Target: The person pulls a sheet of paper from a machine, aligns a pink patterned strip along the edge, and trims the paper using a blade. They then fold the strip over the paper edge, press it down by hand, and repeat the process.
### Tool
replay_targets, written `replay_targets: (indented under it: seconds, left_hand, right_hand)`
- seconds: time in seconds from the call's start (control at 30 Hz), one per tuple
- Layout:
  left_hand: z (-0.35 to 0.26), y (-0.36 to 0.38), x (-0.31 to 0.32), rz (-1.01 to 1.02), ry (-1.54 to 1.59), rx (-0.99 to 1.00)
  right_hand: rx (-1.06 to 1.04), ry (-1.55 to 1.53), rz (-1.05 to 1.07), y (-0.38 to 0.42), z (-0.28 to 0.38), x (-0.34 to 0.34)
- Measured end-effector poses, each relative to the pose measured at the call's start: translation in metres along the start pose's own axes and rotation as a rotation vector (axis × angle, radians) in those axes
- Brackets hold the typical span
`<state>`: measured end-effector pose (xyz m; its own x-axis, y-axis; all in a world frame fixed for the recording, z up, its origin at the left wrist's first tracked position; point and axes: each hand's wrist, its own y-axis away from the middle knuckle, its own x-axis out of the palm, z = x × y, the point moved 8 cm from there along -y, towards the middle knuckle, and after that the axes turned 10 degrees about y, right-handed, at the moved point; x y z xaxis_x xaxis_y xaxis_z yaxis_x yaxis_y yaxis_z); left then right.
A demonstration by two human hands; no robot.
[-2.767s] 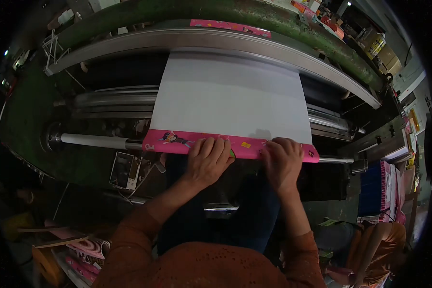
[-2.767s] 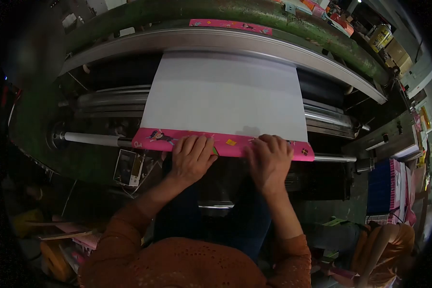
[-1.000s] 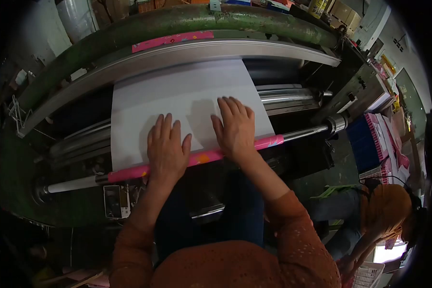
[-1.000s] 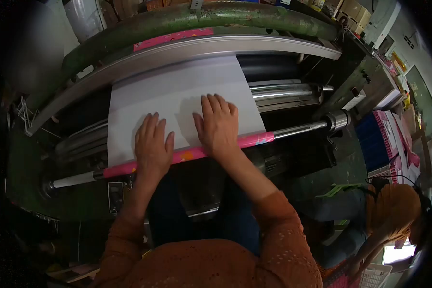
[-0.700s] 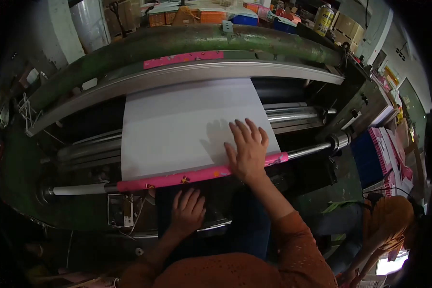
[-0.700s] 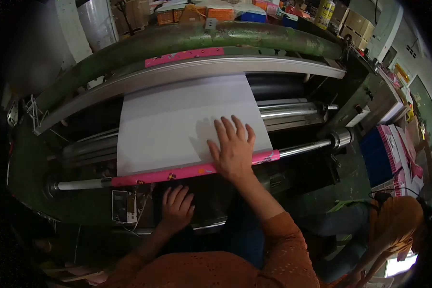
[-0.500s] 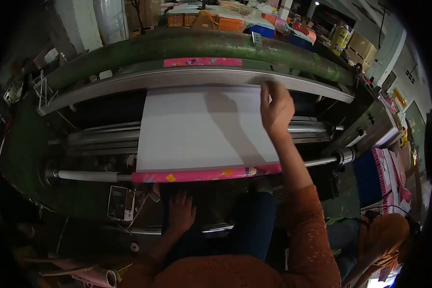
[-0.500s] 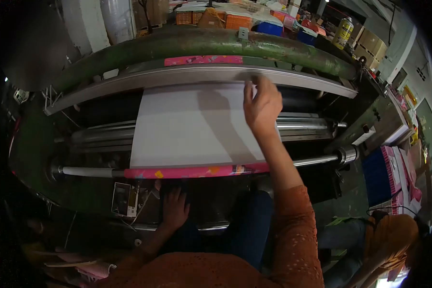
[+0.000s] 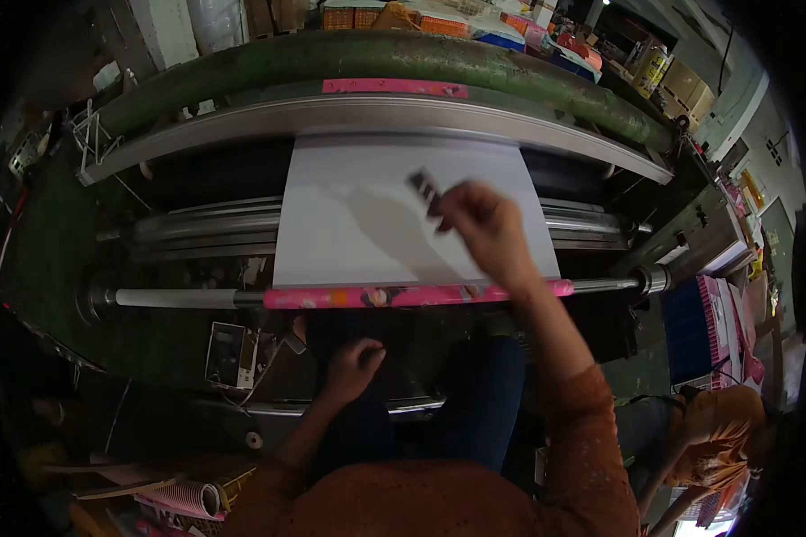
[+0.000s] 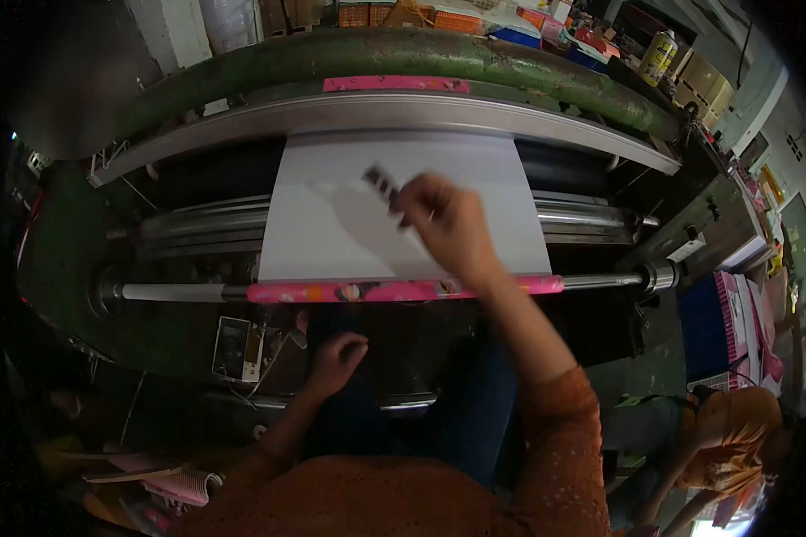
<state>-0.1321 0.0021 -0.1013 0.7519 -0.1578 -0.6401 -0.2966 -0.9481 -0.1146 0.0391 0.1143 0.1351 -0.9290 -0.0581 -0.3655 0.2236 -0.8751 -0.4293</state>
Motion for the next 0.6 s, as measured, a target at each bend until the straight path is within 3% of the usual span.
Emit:
replay_targets:
  seconds: [0.03, 0.07, 0.1, 0.17, 0.2, 0.23, 0.37, 0.4, 0.47, 0.5, 0.53, 0.57, 0.6]
  left_hand:
    - [-0.009, -0.001, -0.007, -0.016, 0.558, -0.086]
    - [-0.017, -0.001, -0.009, -0.030, 1.113, -0.181]
    - [-0.030, -0.003, -0.011, -0.014, 1.111, -0.186]
    - [-0.064, -0.006, -0.020, -0.013, 1.235, 0.041]
    - [-0.065, -0.005, -0.014, 0.001, 1.234, 0.038]
    - [-0.063, -0.003, -0.001, 0.051, 1.157, -0.008]
    - [-0.058, 0.002, 0.041, 0.235, 1.030, -0.106]
    - [-0.058, 0.001, 0.045, 0.237, 1.030, -0.109]
    - [-0.044, 0.000, 0.049, 0.161, 0.715, -0.225]
    - [-0.039, 0.000, 0.050, 0.155, 0.713, -0.229]
    - [-0.038, -0.003, 0.035, 0.027, 0.244, -0.067]
    - [-0.043, -0.004, 0.025, -0.099, -0.227, 0.090]
    - [-0.029, -0.002, 0.027, -0.107, -0.231, 0.083]
  right_hand:
    - [0.176, 0.011, 0.187, 0.041, -0.007, 0.024]
    - [0.106, 0.186, 0.274, 0.077, -0.020, 0.041]
    - [0.209, 0.090, 0.307, 0.108, -0.036, 0.054]
    - [0.320, -0.010, 0.327, 0.155, -0.057, 0.069]
    - [0.449, -0.216, 0.296, 0.175, -0.069, 0.074]
    - [0.572, -0.424, 0.262, 0.192, -0.081, 0.078]
    - [0.644, -0.454, 0.244, 0.234, -0.108, 0.064]
    - [0.655, -0.308, 0.216, 0.242, -0.117, 0.056]
    - [0.665, -0.168, 0.199, 0.256, -0.134, 0.045]
    - [0.577, 0.213, 0.150, 0.256, -0.138, 0.027]
    - [0.470, 0.589, 0.097, 0.256, -0.139, 0.013]
    - [0.524, 0.590, 0.047, 0.265, -0.149, 0.005]
    - [0.516, 0.586, 0.054, 0.272, -0.155, 0.007]
